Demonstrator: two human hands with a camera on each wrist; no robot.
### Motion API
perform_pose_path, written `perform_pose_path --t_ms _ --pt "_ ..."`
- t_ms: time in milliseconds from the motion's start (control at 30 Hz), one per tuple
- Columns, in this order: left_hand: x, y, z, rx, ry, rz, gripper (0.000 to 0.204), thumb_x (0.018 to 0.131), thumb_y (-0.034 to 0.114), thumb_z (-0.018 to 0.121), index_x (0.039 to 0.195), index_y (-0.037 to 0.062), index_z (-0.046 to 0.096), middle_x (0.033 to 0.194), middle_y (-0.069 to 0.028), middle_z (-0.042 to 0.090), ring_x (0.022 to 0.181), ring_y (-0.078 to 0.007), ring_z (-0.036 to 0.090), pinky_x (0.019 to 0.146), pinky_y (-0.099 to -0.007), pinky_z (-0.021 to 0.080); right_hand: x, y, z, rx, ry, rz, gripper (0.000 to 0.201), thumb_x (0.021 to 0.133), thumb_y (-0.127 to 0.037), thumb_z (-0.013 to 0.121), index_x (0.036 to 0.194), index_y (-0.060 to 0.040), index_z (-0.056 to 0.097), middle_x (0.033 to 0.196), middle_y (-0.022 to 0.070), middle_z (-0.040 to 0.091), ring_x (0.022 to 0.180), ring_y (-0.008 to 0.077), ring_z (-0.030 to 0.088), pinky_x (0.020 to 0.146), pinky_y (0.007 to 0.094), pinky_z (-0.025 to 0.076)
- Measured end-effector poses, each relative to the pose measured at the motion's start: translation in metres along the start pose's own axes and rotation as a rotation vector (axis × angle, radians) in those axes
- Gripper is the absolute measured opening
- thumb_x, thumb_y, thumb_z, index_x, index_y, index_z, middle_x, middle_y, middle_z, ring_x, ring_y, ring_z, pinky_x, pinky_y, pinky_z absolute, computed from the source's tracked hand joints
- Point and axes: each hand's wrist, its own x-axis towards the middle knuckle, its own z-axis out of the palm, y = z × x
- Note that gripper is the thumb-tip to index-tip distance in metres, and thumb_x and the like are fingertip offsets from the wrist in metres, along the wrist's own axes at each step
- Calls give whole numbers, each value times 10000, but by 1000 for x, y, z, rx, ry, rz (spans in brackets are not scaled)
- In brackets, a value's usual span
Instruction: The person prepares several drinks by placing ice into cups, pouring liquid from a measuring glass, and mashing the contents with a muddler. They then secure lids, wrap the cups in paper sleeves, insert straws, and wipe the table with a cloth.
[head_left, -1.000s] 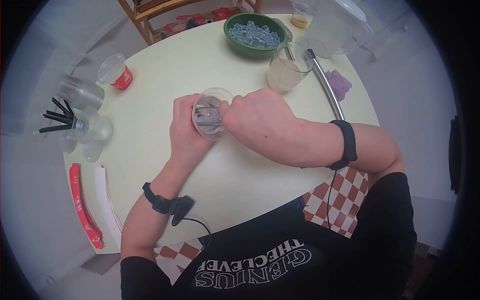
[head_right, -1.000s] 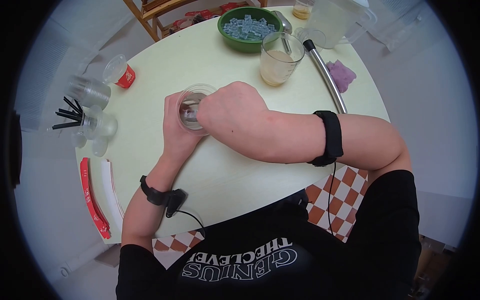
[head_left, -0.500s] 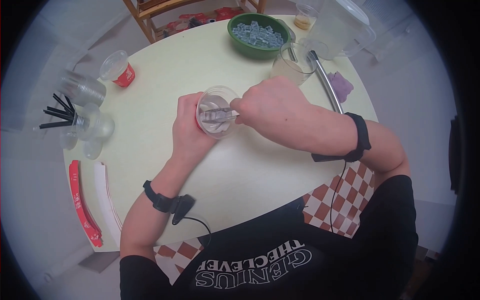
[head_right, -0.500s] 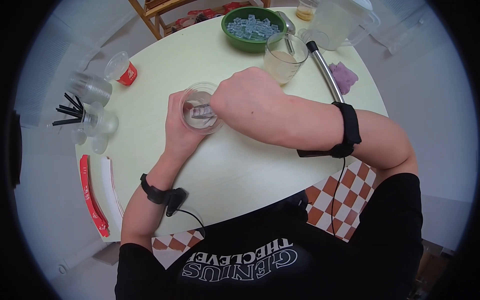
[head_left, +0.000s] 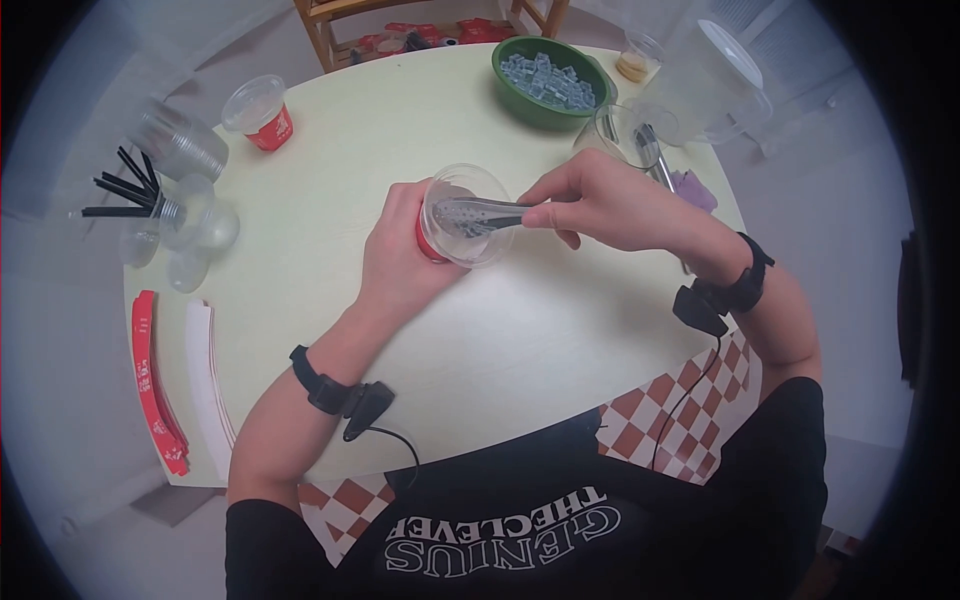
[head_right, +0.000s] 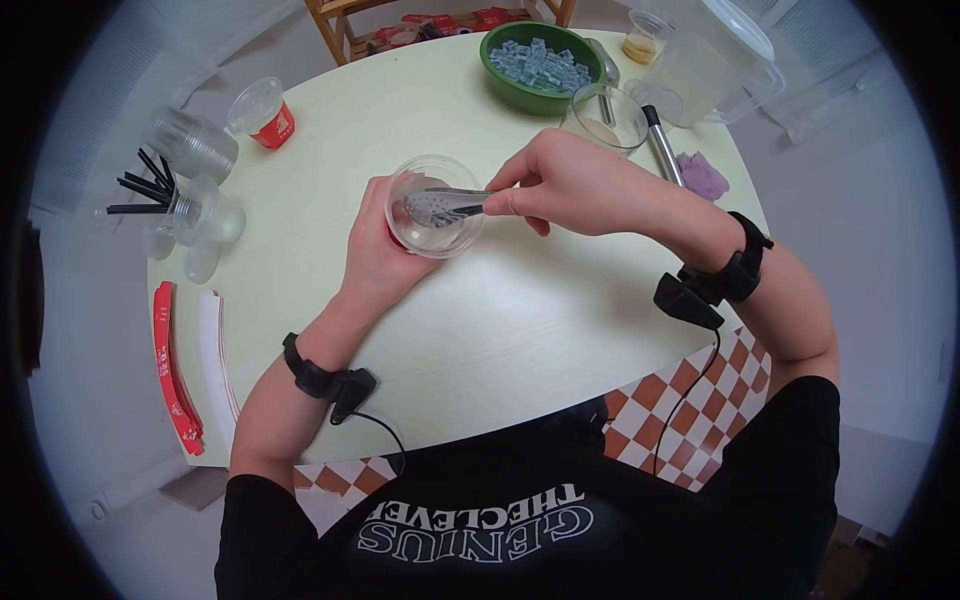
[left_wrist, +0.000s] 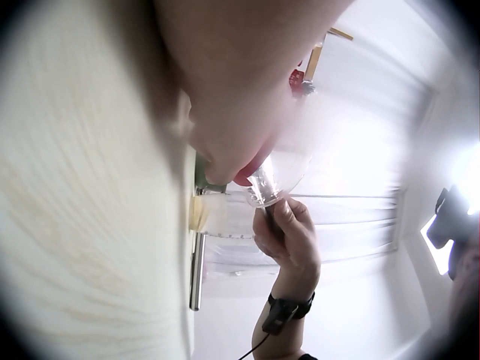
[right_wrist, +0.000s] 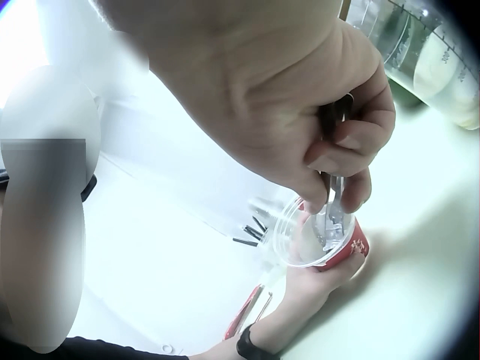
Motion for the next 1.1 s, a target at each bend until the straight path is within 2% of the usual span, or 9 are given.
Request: perform_pose_path --t_ms 100,267,333,467,533,600,667,1033,1100 --pt "0 -5 3 -63 11 -19 719 719 222 967 1325 91 603 1202 -95 631 1085 -305 707 900 -418 592 -2 5 -1 114 6 -15 311 1070 -247 681 1256 -27 798 657 -29 647 573 39 507 518 272 395" --pt "-2 -5 0 -151 3 -81 754 693 209 975 1335 98 594 1226 -103 682 1120 -314 721 933 -415 594 -15 0 2 326 49 28 294 1084 -255 685 1209 -20 809 655 -28 659 501 24 450 455 236 330" --pt "-3 -6 0 -200 9 -97 767 684 204 978 1338 100 591 1232 -106 700 1127 -317 725 943 -414 596 -13 8 14 383 69 46 292 1089 -239 680 1221 -9 801 657 -23 658 475 16 412 434 223 297" --pt "-3 -9 1 -154 23 -67 789 677 220 983 1347 101 583 1237 -114 724 1121 -326 734 948 -420 601 -17 16 12 538 59 79 333 1095 -262 681 1278 3 770 685 -10 663 476 11 418 430 215 294" --pt "-4 -8 0 -150 14 -76 795 676 225 983 1350 100 581 1234 -119 726 1120 -330 734 946 -422 602 -15 21 17 521 50 90 336 1096 -261 680 1285 5 765 690 -8 664 477 10 421 430 213 297" --pt "-3 -7 -3 -109 -43 -79 796 739 208 969 1405 51 561 1267 -127 731 1168 -258 731 1011 -386 583 -17 22 17 505 49 98 339 1097 -259 680 1292 7 760 694 -6 665 478 9 424 429 212 299" --pt "-2 -4 -6 -121 -52 -102 792 740 210 969 1401 51 562 1260 -124 734 1159 -259 735 1005 -384 586 -21 20 16 538 80 50 330 1097 -247 678 1295 4 760 694 -6 668 480 8 427 428 213 306" --pt "-3 -3 -6 -168 -54 -125 777 735 200 966 1384 62 562 1226 -122 744 1122 -265 749 983 -379 593 -24 20 12 444 108 67 334 1090 -247 689 1312 -7 759 689 -7 676 481 8 435 431 209 311" --pt "-3 -7 -2 -182 5 -76 784 697 250 956 1363 92 575 1129 -133 776 1034 -347 767 894 -429 618 -26 20 12 422 141 61 331 1087 -249 694 1308 -12 762 692 -8 680 481 9 435 432 209 311"
